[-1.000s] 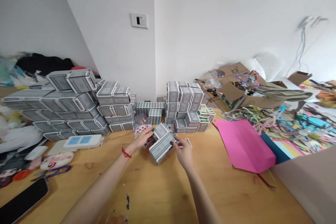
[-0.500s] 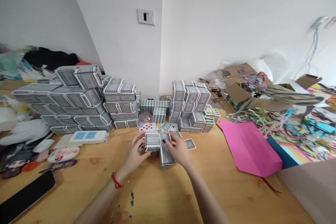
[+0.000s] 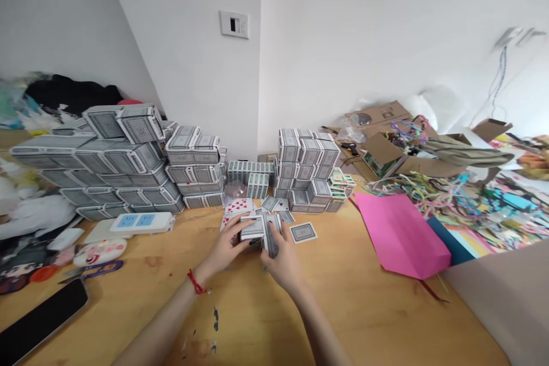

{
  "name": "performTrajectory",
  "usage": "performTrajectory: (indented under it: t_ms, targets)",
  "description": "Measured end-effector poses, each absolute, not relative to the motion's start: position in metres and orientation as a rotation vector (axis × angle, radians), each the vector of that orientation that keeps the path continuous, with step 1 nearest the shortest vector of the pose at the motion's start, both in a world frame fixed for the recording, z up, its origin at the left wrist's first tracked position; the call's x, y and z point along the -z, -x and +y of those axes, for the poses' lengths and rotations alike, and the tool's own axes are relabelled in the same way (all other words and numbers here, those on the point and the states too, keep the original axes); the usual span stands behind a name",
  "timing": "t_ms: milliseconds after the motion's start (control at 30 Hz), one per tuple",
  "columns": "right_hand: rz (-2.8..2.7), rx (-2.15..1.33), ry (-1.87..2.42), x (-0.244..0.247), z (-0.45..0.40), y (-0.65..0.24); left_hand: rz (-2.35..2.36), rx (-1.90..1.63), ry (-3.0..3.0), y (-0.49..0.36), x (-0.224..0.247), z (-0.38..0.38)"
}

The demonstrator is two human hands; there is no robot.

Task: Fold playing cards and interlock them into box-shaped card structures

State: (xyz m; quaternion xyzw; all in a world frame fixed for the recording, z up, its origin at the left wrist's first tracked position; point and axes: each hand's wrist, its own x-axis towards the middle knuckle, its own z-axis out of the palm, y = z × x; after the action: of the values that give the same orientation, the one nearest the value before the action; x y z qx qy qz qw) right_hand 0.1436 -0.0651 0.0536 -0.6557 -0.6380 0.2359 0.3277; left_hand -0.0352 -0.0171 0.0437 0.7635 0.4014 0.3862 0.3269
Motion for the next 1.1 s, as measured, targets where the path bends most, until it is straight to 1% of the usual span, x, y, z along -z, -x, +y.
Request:
performTrajectory:
  t_ms: [667,1100]
  targets:
    - [-1.645,-0.67,1.721,-0.058,-0.063,-0.143,1.034,-1.013,-2.032,0.033,-0.052,-0.021]
    - [-1.639,-0.688,1.699,-0.052,-0.062,-0.145,1.045,-1.007,-2.058,0.034,-0.052,-0.022]
